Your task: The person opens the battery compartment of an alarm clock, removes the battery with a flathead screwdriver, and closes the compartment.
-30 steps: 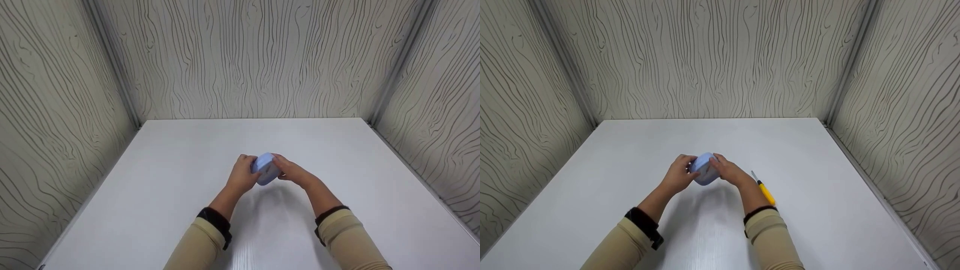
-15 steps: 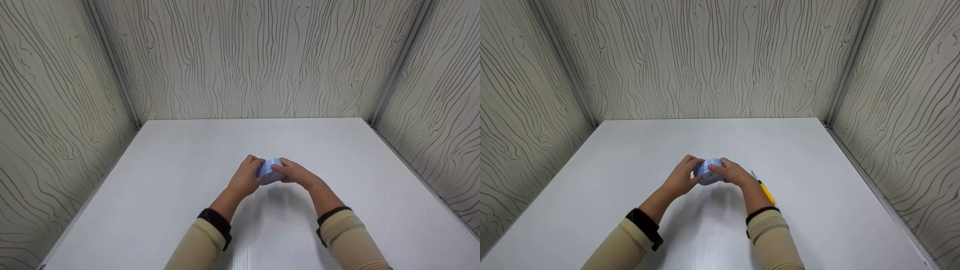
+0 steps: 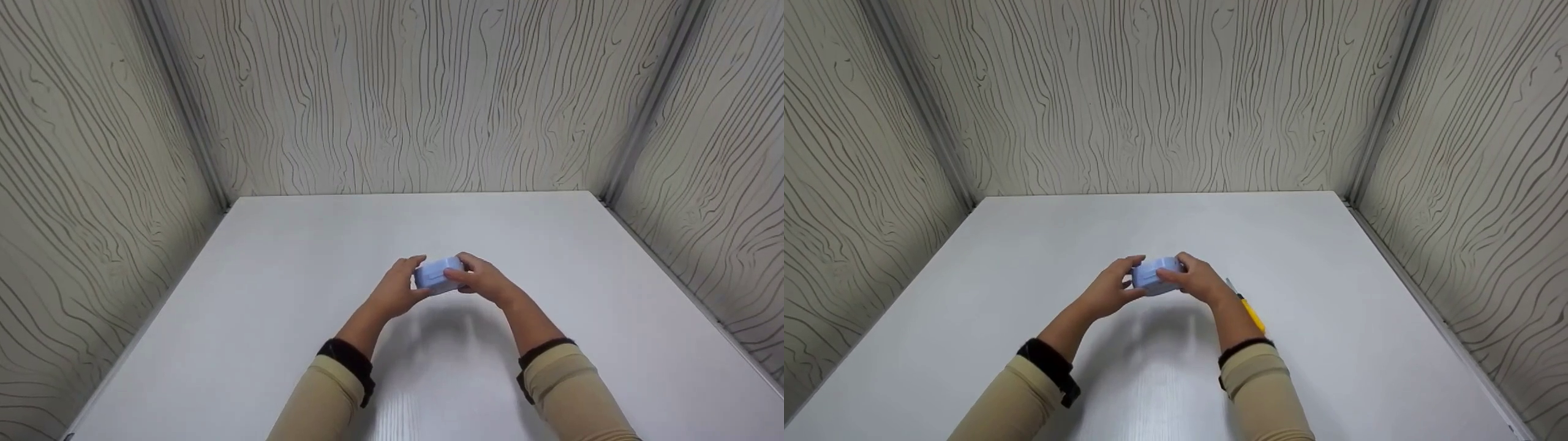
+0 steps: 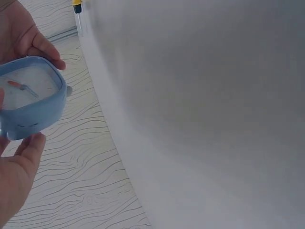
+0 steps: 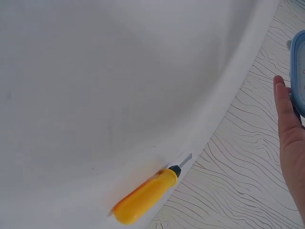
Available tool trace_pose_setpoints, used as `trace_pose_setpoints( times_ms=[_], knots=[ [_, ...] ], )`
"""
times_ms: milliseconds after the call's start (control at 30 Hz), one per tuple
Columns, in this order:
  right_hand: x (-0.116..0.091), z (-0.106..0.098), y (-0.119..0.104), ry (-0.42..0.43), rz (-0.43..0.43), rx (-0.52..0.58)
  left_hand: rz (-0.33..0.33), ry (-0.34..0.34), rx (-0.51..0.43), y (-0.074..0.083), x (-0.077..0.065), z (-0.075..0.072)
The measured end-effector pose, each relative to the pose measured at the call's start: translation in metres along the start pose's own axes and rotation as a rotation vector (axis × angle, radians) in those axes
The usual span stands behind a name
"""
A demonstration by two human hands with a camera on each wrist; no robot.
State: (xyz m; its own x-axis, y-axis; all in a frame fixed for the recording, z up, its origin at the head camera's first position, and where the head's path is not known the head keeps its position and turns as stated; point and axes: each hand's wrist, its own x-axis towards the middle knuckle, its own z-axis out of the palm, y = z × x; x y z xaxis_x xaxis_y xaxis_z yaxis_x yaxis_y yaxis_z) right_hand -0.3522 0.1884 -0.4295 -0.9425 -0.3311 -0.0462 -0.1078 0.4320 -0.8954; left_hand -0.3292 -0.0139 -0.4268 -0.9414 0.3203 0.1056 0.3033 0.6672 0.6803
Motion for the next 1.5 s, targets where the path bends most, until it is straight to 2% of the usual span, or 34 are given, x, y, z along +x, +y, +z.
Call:
trace_pose_setpoints(
  times_ms=[133, 267, 400, 600, 867, 1267, 1500],
  knots=[
    [0.0, 0.001, -0.001, 0.019, -0.051, -0.061, -0.059, -0.072, -0.051, -0.006, 0.0, 0.0],
    [0.0, 0.0, 0.0, 0.043, -0.085, -0.137, -0.086, -0.146, -0.134, -0.008, -0.002, -0.002],
    [0.0, 0.0, 0.001, 0.064, -0.091, -0.175, -0.11, -0.173, -0.194, -0.008, -0.002, -0.003],
    [-0.001, 0.004, -0.002, 0.059, -0.077, -0.177, -0.161, -0.143, -0.227, -0.009, 0.001, -0.002],
    [-0.001, 0.005, -0.002, 0.05, -0.054, -0.153, -0.164, -0.096, -0.24, -0.008, 0.002, -0.002],
    [-0.002, 0.005, -0.005, -0.02, -0.046, -0.237, -0.125, -0.008, -0.158, -0.013, 0.006, 0.001],
    [-0.002, 0.008, -0.004, -0.051, -0.051, -0.343, -0.126, -0.015, -0.066, -0.014, 0.005, 0.003]
  ],
)
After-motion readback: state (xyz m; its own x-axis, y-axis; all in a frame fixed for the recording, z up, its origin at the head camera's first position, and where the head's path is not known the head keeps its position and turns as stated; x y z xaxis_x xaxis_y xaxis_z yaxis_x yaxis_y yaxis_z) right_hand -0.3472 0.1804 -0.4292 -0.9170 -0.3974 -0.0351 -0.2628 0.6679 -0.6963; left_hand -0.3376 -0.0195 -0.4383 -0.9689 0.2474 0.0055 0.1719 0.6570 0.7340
